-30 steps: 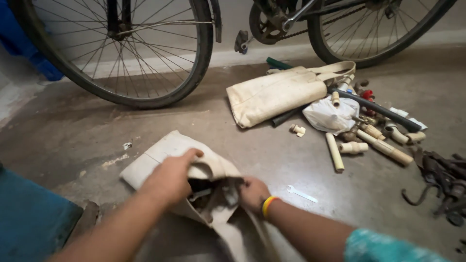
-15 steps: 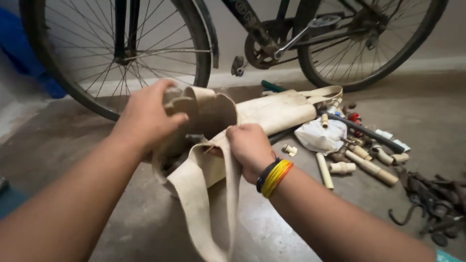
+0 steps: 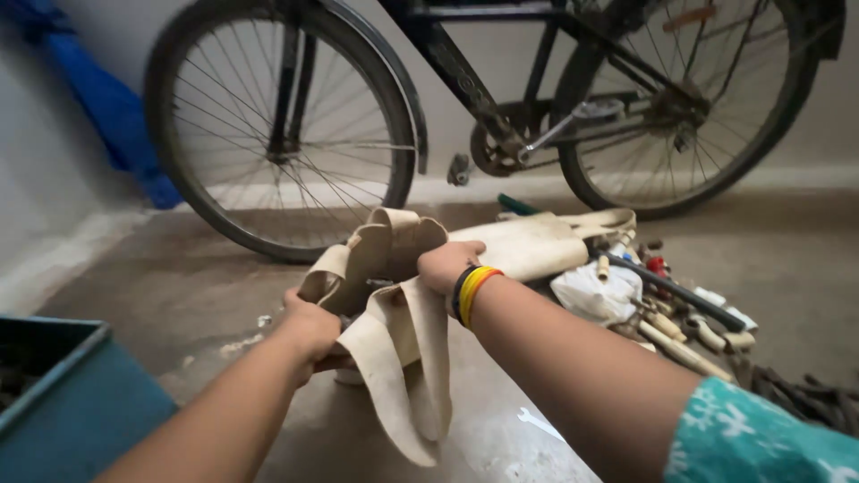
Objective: The person sits on the floor and organizes tools and plumbing fittings. They place several wrenches into a canvas bag, then gather white plastic pipe fittings and a black pipe from the floor and place them into a second canvas bag.
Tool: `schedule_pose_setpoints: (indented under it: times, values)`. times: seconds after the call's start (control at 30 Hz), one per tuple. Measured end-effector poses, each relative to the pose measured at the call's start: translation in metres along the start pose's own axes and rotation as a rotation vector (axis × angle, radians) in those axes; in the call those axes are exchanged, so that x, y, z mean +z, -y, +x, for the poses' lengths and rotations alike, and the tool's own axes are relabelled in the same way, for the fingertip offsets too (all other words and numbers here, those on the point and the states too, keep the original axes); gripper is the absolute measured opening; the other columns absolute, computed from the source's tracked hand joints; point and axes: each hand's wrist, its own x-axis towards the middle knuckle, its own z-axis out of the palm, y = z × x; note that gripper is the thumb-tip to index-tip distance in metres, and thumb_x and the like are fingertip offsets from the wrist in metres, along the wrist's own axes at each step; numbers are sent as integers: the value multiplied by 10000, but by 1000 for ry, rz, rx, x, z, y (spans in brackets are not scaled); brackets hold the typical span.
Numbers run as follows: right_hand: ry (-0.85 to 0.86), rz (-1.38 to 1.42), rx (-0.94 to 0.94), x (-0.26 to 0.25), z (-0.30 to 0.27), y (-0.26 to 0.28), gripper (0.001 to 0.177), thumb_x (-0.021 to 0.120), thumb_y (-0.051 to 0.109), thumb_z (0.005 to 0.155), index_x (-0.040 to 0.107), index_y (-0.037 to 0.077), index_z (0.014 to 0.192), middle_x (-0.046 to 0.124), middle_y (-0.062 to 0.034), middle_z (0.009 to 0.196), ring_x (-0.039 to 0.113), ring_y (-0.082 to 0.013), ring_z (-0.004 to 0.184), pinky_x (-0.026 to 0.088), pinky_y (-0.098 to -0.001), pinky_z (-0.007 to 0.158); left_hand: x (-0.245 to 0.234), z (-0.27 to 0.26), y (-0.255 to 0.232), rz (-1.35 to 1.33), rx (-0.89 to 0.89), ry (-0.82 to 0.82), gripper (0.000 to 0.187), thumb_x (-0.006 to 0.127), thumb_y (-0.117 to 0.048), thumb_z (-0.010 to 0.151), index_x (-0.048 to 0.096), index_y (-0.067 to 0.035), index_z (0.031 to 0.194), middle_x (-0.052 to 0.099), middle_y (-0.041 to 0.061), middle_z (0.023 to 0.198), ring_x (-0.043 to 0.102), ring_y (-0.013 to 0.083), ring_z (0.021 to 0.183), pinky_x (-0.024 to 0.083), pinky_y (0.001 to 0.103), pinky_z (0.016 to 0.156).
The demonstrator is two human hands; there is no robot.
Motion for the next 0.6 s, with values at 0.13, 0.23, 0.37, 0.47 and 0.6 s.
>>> schedule_pose_setpoints:
  times: [0.13,0.23,0.37,0.47,0.6]
  values:
    - [-93,-451,-176,0,23,-5,312,636,129,822,706,43,1114,729,-204,1099,707,-351,1028,561,-403,900,-3,60,-13,1167,348,-3,352,775,-230,803,702,-37,1087,780,214,1114,788,341,1001,524,495,755]
    - [-106,-709,-231,0,64,-10,350,657,153,798,726,97,1137,731,-192,1145,697,-352,1093,548,-389,957,-18,92,-25,524,118,-164,322,788,-163,769,793,56,1005,806,250,1063,827,349,979,636,472,777]
    - [155,-1011,-326,0,132,13,250,619,129,843,755,80,1046,747,-190,1066,723,-344,1004,568,-405,882,-40,115,-39,499,169,-332,347,759,-183,785,770,68,1025,745,291,1115,751,390,1055,602,453,870]
    - [244,-933,-224,0,152,17,233,585,86,854,749,32,1010,747,-198,1018,737,-335,939,587,-410,822,-44,126,-37,459,174,-402,354,744,-191,803,767,63,1049,724,307,1141,717,415,1096,582,446,919]
    - [217,-646,-155,-3,153,28,229,540,28,868,740,-30,962,746,-210,954,755,-323,852,612,-418,741,-46,137,-46,309,194,-484,354,710,-127,803,748,64,1099,710,322,1157,698,436,1121,564,462,941]
